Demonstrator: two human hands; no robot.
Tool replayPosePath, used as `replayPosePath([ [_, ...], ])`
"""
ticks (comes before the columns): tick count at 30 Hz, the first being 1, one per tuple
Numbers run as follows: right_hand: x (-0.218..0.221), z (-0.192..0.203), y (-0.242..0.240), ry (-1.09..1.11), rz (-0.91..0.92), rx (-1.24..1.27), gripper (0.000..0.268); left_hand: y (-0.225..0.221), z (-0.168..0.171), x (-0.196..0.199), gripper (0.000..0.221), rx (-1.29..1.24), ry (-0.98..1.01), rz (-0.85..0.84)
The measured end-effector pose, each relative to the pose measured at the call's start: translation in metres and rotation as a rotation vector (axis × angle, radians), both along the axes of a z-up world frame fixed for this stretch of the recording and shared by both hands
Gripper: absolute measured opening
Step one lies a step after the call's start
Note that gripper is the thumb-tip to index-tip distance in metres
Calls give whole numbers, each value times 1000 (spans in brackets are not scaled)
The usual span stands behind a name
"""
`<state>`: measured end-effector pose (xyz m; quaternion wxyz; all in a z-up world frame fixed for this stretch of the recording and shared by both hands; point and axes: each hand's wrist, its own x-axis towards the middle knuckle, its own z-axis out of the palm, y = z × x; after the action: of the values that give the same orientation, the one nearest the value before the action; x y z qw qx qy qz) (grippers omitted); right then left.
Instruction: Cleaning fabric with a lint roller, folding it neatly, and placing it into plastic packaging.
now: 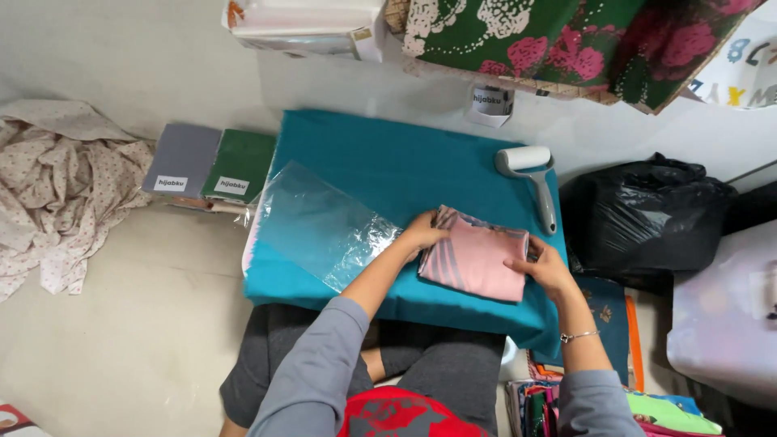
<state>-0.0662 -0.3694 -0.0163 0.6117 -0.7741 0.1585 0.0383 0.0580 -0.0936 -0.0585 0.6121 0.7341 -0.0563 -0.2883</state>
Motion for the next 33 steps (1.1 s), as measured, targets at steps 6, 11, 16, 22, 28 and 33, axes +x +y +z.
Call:
replayPosePath([
  [6, 14, 37, 5, -111, 177, -725, 111, 12, 15, -7, 65, -153, 26, 29],
  [11, 41, 72, 46, -286, 445, -931, 97, 20, 15, -12, 59, -273, -24, -70],
  [16, 57, 56, 36, -126, 580, -1080, 36, 30, 28, -14, 61, -239, -267, -127],
  [22, 20, 66, 49, -281, 655, -1377, 37, 6, 85, -42, 129, 718, -1119, -465],
  [28, -17, 78, 40, -533, 638, -1446, 40, 4, 51, -35, 11, 656, -1705, -145],
  [33, -40, 31, 34, -615, 399, -1369, 44, 5, 33, -50, 10, 604, -1829, -65],
])
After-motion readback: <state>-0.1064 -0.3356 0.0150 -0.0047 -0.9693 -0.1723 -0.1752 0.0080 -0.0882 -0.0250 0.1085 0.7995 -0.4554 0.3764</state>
